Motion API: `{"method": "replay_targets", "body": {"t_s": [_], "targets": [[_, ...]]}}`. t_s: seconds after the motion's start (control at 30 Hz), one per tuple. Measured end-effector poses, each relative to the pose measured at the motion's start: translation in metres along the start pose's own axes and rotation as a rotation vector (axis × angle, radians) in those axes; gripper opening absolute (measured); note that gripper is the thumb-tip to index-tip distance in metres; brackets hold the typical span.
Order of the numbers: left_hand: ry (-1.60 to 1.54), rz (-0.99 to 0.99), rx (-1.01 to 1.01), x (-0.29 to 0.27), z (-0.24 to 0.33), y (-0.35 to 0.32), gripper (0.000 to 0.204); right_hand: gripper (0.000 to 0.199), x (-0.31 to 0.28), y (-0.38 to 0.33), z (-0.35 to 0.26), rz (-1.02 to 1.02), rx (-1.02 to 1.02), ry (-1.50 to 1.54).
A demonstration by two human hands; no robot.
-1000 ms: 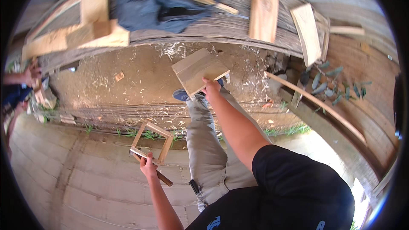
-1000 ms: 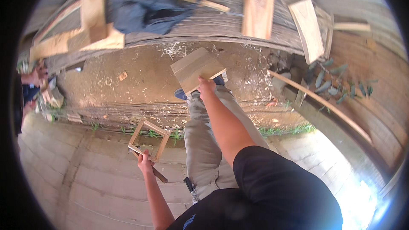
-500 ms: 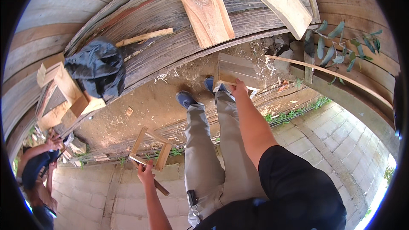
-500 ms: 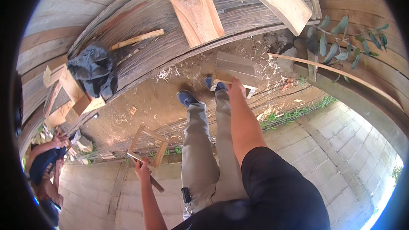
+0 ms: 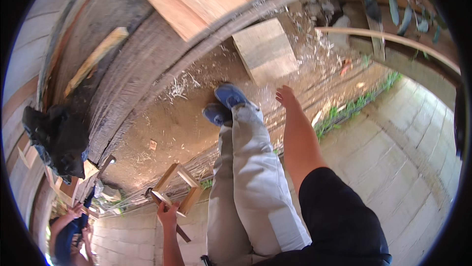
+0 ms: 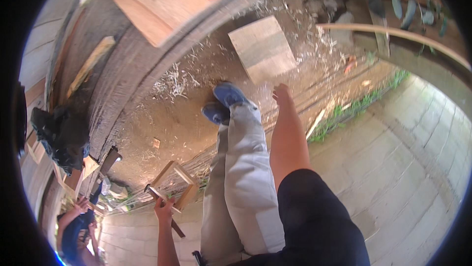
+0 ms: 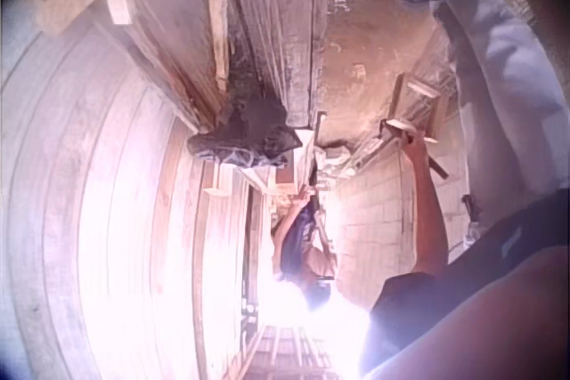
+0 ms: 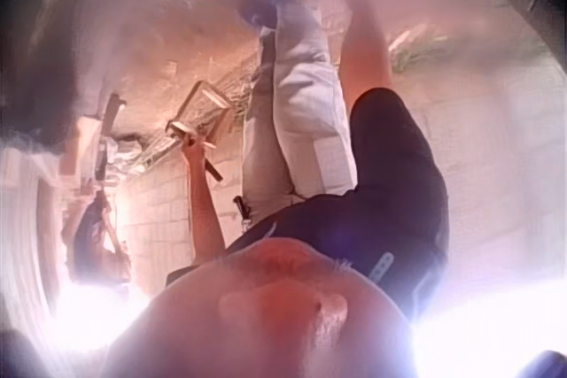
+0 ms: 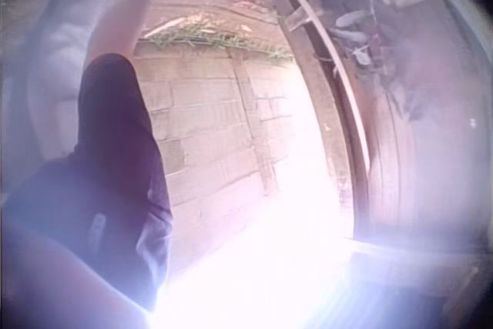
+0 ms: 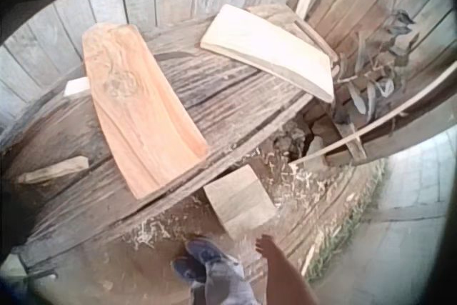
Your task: The person assembles a small wooden box by hand, fitting pre-cut pieces together and using a hammer to secure joints. They repeatedly test fit and adjust the frame, then add a bottom panel to complete the box.
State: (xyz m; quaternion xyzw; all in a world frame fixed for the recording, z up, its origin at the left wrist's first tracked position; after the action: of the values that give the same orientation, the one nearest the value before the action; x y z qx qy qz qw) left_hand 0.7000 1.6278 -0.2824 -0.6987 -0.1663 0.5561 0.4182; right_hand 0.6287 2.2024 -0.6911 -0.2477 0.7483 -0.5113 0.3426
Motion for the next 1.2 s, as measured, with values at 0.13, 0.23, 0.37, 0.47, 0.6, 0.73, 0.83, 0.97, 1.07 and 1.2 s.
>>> {"method": "replay_targets", "body": {"t_s": [0.13,0.23,0.37,0.47,0.6,0.73,0.83,0.97,1.07,1.2], "targets": [[0.005,-0.047,0.043,-0.011,0.005,0.01,0.04,0.05,-0.046,0.006,0.048,-0.143,-0.05,-0.223],[0.037,-0.055,0.095,-0.031,0.038,0.012,0.039,0.035,-0.05,-0.064,0.071,-0.016,-0.439,-0.861],[0.009,-0.035,0.194,-0.059,0.049,-0.026,0.039,0.032,-0.053,-0.175,0.042,-0.106,-0.16,-0.608],[0.051,-0.024,0.262,-0.08,0.062,-0.051,0.038,0.031,-0.088,-0.238,0.034,-0.159,-0.054,-0.412],[0.057,-0.041,0.345,-0.118,0.073,-0.086,0.042,0.026,-0.136,-0.291,0.023,-0.17,-0.064,-0.311],[0.039,0.007,0.344,-0.142,0.063,-0.128,0.047,0.03,-0.162,-0.353,-0.026,-0.13,-0.123,-0.424],[0.067,0.069,0.392,-0.153,0.042,-0.145,0.05,0.029,-0.189,-0.383,-0.039,-0.174,-0.191,-0.417],[-0.024,0.12,0.355,-0.159,0.007,-0.158,0.053,0.03,-0.208,-0.424,-0.052,-0.15,-0.205,-0.675],[-0.015,0.135,0.245,-0.17,-0.017,-0.169,0.057,0.03,-0.197,-0.43,-0.076,-0.241,-0.278,-0.78],[-0.068,0.169,0.225,-0.175,-0.054,-0.175,0.059,0.031,-0.165,-0.425,-0.098,-0.273,-0.479,-0.903]]}}
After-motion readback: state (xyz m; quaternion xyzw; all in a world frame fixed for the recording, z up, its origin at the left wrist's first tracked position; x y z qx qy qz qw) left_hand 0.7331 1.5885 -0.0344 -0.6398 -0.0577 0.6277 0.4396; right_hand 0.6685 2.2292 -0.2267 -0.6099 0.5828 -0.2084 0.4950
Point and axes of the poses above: each hand's wrist, its own y-axis towards the middle knuckle, its own x-axis out of the palm, z = x × y, the point moved 2 cm from there along y, towards the middle knuckle, and after that the axes turned 4 degrees about y, right-handed, at the moved point
